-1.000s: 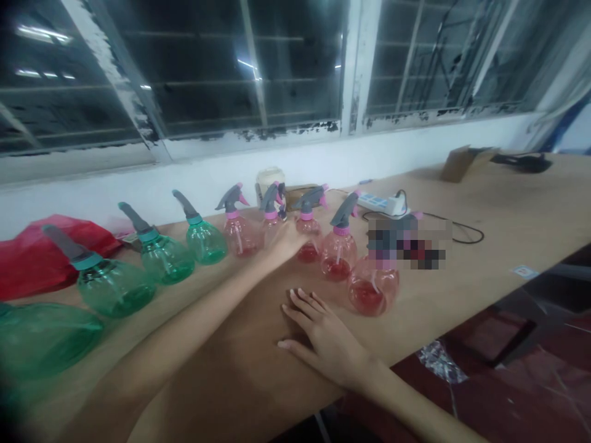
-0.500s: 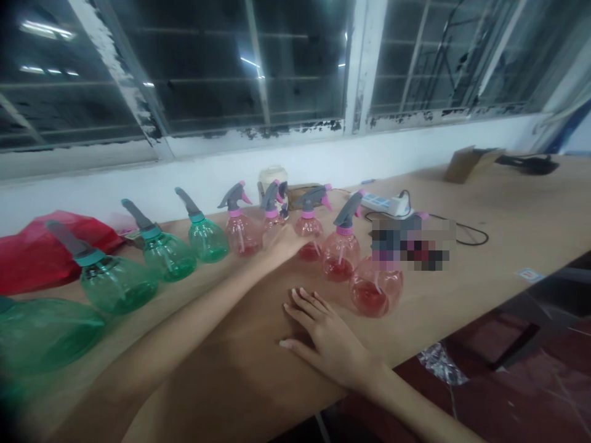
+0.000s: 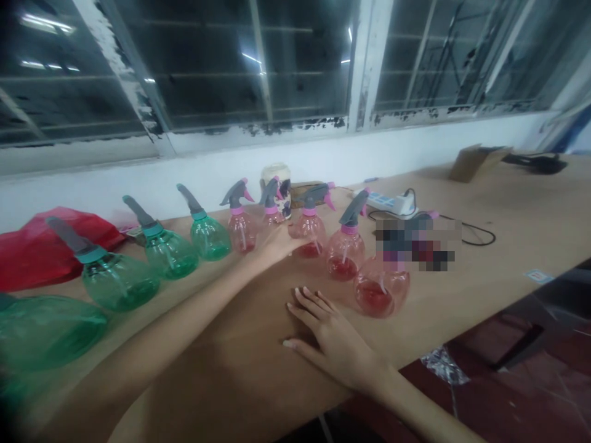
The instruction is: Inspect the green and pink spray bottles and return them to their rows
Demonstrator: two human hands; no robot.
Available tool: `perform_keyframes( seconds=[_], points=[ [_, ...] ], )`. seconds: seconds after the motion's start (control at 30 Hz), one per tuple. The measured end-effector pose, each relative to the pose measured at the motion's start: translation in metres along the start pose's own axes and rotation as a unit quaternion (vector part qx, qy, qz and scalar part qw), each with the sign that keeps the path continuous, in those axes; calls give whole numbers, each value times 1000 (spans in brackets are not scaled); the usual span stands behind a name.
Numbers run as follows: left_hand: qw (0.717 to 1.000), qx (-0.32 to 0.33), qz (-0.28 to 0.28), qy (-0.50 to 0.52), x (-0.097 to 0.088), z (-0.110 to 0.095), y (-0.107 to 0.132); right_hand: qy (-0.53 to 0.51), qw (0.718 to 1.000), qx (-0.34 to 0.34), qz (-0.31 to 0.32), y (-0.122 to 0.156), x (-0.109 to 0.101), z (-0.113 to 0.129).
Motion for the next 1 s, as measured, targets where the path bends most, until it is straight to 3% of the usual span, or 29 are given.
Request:
perform_keyframes(
  seconds=[0.2,0.73,1.0],
  points=[
    [1000,11,3,13,-5,8,3,7,1000,3,8,0,2,-1],
    [999,43,11,6,8,-11,-14,10,1000,10,15,0,0,0],
    [999,33,10,-21,2,-17,-2,9,1000,7,5,0,5,-3]
  ],
)
Point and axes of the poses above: each hand's wrist, its own y-axis away from the middle knuckle, its own x-axis out of the palm, z = x × y, the point moved 10 cm from there along -y, towards the middle knuckle, and after that the axes turned 7 degrees about y, right-handed, at the moved point
